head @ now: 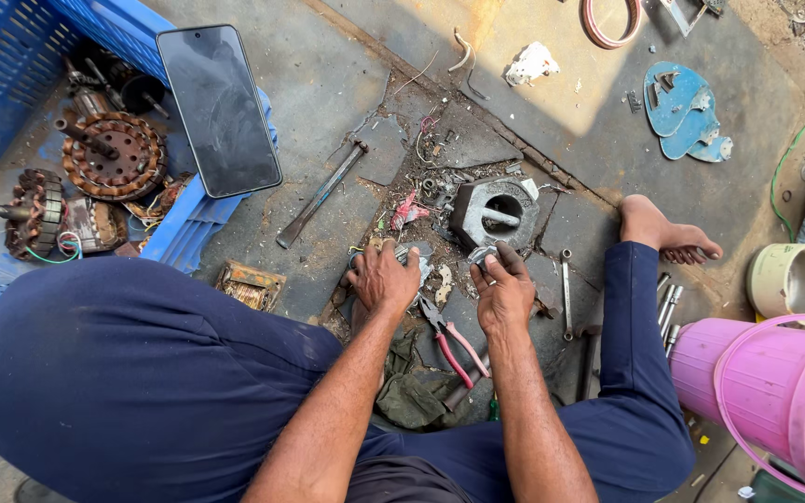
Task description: The person sits on the floor and uses pliers and a hammer to work on a metal part placed in a vise. They repeatedly strike the part with the hammer and adjust it with pliers.
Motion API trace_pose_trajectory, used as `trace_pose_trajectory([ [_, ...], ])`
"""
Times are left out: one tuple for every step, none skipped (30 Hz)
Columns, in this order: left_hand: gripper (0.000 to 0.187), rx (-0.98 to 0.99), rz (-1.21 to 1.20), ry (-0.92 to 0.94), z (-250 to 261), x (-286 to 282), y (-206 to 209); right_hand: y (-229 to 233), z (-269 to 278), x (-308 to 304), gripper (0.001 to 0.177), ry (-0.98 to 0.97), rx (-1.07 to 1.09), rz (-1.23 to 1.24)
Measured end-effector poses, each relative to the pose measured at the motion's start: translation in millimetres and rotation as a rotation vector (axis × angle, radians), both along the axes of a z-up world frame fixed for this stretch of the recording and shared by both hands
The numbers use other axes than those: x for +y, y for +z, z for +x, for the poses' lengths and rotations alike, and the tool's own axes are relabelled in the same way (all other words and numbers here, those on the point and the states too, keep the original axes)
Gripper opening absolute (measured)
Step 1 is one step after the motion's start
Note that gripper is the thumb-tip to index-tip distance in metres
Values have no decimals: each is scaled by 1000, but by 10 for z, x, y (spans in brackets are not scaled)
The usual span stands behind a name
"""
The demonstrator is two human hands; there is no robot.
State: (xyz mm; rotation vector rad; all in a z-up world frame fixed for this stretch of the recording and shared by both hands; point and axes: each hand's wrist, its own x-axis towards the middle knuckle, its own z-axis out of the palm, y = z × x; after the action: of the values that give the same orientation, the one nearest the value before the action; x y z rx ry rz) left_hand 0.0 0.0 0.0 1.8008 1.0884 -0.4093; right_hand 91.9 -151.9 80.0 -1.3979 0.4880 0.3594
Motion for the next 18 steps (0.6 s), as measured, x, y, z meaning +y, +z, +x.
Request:
trace_pose_trajectory([
  [62, 16, 12, 0, -11, 27, 75, 17, 8, 32, 41, 14, 12, -18],
  [60, 32, 25, -1, -16, 50, 144, 37, 11, 60, 39, 28, 24, -37],
  [58, 51, 40, -2, -21, 78, 198, 46, 2, 93, 38, 42, 39, -53],
  [57, 36, 121, -19, -17, 97, 237, 59, -17, 116, 37, 84, 48, -61],
  [56, 20, 203, -38, -17, 114, 258, 70, -48, 134, 36, 126, 58, -68],
  [56, 5, 284, -57, -18, 116, 269, 77, -81, 152, 35, 168, 68, -75],
  [57, -61, 320, -100, -18, 106, 275, 75, -109, 179, 33, 177, 72, -90],
  [59, -127, 355, -142, -25, 75, 285, 75, -139, 198, 31, 187, 76, -104],
  [61, -193, 391, -184, -27, 48, 293, 68, -162, 218, 29, 195, 80, -118],
  [59, -331, 357, -187, -21, 28, 301, 61, -171, 234, 29, 181, 85, -112],
  [58, -470, 321, -189, -15, 8, 318, 58, -180, 236, 29, 164, 89, -106],
  [56, -609, 285, -190, -11, -6, 342, 53, -186, 234, 28, 147, 92, -101],
  [52, -633, 193, -174, -14, -22, 377, 51, -195, 220, 28, 172, 78, -69],
  [48, -656, 102, -158, -9, -30, 418, 53, -195, 204, 27, 197, 64, -38],
  [43, -680, 11, -144, 9, -14, 454, 55, -193, 196, 27, 220, 47, -4],
  [45, -671, -73, -114, 32, 13, 484, 59, -196, 188, 29, 276, -5, -72],
  [47, -659, -155, -85, 59, 45, 504, 62, -199, 187, 30, 331, -57, -139],
  [48, -646, -238, -56, 85, 71, 515, 70, -202, 188, 32, 387, -108, -206],
])
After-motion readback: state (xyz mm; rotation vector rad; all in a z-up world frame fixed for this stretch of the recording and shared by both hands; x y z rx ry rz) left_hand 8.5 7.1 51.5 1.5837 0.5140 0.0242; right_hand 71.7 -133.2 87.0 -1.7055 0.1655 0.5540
